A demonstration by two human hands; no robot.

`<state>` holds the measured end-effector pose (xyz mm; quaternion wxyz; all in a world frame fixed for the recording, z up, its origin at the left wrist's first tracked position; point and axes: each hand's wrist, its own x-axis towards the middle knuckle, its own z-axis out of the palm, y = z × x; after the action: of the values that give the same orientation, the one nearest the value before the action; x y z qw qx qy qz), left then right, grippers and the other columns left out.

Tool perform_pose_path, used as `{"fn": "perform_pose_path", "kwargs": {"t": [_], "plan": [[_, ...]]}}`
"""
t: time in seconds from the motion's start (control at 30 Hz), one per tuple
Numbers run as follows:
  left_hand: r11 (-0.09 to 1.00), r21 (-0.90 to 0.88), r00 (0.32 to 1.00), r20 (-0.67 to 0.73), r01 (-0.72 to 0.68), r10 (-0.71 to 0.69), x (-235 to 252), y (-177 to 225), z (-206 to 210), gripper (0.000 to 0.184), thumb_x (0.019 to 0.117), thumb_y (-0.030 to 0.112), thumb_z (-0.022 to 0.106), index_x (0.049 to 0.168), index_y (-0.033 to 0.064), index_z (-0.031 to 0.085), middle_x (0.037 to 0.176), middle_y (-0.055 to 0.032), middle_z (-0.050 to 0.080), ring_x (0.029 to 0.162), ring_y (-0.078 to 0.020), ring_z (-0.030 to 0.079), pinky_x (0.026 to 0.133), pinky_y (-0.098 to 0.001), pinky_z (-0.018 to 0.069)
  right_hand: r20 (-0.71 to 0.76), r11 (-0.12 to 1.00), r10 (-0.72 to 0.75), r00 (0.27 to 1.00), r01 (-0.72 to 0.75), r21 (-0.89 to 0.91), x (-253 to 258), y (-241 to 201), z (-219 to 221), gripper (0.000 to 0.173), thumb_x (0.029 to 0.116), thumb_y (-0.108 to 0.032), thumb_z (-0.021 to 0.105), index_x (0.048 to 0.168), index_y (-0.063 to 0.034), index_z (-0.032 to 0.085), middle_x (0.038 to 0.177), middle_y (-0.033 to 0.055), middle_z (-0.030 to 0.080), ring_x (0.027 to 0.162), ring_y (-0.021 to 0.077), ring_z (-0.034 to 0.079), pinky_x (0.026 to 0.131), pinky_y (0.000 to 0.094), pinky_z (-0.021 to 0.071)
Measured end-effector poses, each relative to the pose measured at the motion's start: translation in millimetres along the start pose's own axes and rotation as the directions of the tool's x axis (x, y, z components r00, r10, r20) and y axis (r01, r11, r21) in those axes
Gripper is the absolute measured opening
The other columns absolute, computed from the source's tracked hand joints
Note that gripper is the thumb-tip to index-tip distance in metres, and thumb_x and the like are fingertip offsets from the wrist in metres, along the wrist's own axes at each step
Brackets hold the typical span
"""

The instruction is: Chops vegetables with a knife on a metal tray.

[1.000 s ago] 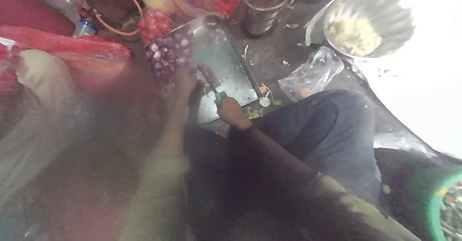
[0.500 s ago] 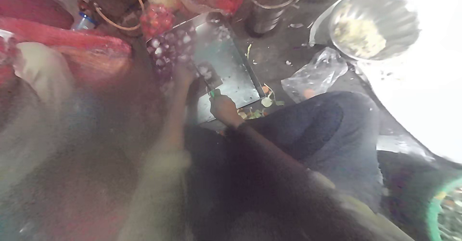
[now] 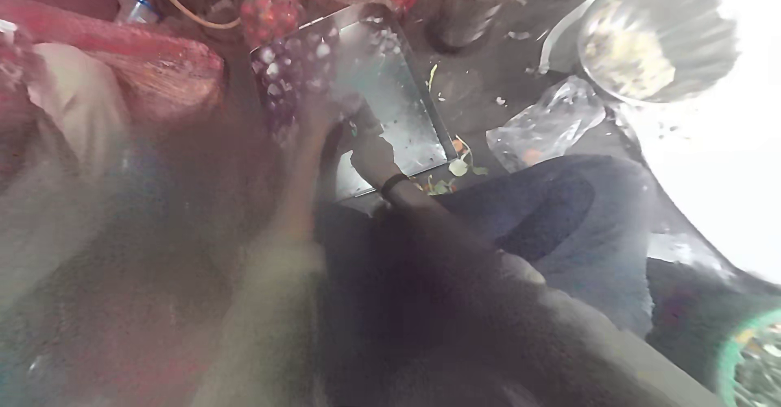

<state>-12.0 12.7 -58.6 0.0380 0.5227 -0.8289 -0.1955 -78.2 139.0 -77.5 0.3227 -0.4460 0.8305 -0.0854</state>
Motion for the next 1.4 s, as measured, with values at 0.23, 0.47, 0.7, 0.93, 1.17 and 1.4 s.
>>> {"fn": "perform_pose_path", "kwargs": {"t": [0.23, 0.47, 0.7, 0.93, 1.17, 1.4], "plan": [[0.996, 0.013, 0.997, 0.0, 0.083, -0.083, 3.9, 3.4, 6.4, 0.025, 0.0932, 0.02, 0.068, 0.112, 0.0045, 0.076, 0.121, -0.0227, 0.071, 0.119, -0.0412, 0.065, 0.103, -0.0637, 0.049, -0.01, 1.0, 0.009, 1.0, -0.009, -0.027, -19.3, 23.0, 9.9, 0.028, 0.1017, -0.021, 0.056, 0.125, -0.0044, 0.058, 0.091, 0.0204, 0.069, 0.084, 0.0418, 0.072, 0.063, 0.0593, 0.0562], [0.997, 0.001, 0.997, 0.03, 0.072, -0.072, 1.3, 5.5, 4.7, 0.025, 0.0884, 0.016, 0.073, 0.109, 0.0024, 0.075, 0.118, -0.0236, 0.071, 0.115, -0.042, 0.066, 0.101, -0.0634, 0.051, -0.01, 0.998, -0.047, 0.999, 0.047, -0.031, -39.3, 45.1, 11.3, 0.027, 0.105, -0.023, 0.054, 0.126, -0.0064, 0.05, 0.083, 0.0191, 0.067, 0.076, 0.0416, 0.071, 0.06, 0.0578, 0.0563], [0.992, 0.049, 0.983, 0.139, 0.112, -0.118, -24.9, 27.6, -6.0, 0.029, 0.0923, 0.02, 0.072, 0.111, -0.0012, 0.073, 0.121, -0.026, 0.069, 0.117, -0.0424, 0.065, 0.101, -0.0625, 0.0503, -0.028, 0.995, -0.092, 0.995, 0.09, -0.044, -45.4, 52.1, 13.9, 0.026, 0.1029, -0.017, 0.056, 0.126, -0.0053, 0.051, 0.085, 0.0191, 0.067, 0.078, 0.0412, 0.071, 0.062, 0.0575, 0.0573], [0.991, 0.08, 0.992, 0.064, 0.104, -0.109, -19.8, 8.6, 14.1, 0.044, 0.0838, 0.02, 0.079, 0.123, 0.0035, 0.07, 0.127, -0.0263, 0.066, 0.12, -0.0438, 0.063, 0.1, -0.0651, 0.0512, 0.003, 0.999, -0.035, 0.999, 0.035, 0.034, -29.3, 29.6, 10.3, 0.027, 0.1017, -0.017, 0.054, 0.126, -0.007, 0.054, 0.094, 0.0207, 0.069, 0.086, 0.0433, 0.071, 0.062, 0.0604, 0.0559], [0.992, 0.068, 0.994, -0.032, 0.105, -0.103, -18.6, 9.3, 23.8, 0.031, 0.094, 0.015, 0.069, 0.122, 0.0009, 0.07, 0.129, -0.0259, 0.065, 0.121, -0.041, 0.064, 0.104, -0.058, 0.0514, 0.037, 0.998, -0.006, 0.999, 0.003, 0.067, -36.1, 39.0, 5.8, 0.039, 0.0945, -0.011, 0.064, 0.13, -0.0045, 0.051, 0.091, 0.0219, 0.069, 0.082, 0.0441, 0.071, 0.062, 0.061, 0.0566], [0.992, 0.11, 0.998, -0.016, 0.062, -0.06, -8.7, 2.9, 25.9, 0.032, 0.0922, 0.009, 0.068, 0.123, 0.0017, 0.071, 0.131, -0.027, 0.064, 0.124, -0.0423, 0.062, 0.106, -0.0583, 0.0495, 0.06, 0.996, -0.019, 0.998, 0.025, -0.088, -51.9, 70.9, 1.9, 0.031, 0.1033, -0.022, 0.056, 0.129, -0.0064, 0.05, 0.092, 0.0181, 0.07, 0.085, 0.0399, 0.072, 0.069, 0.0575, 0.058]]}}
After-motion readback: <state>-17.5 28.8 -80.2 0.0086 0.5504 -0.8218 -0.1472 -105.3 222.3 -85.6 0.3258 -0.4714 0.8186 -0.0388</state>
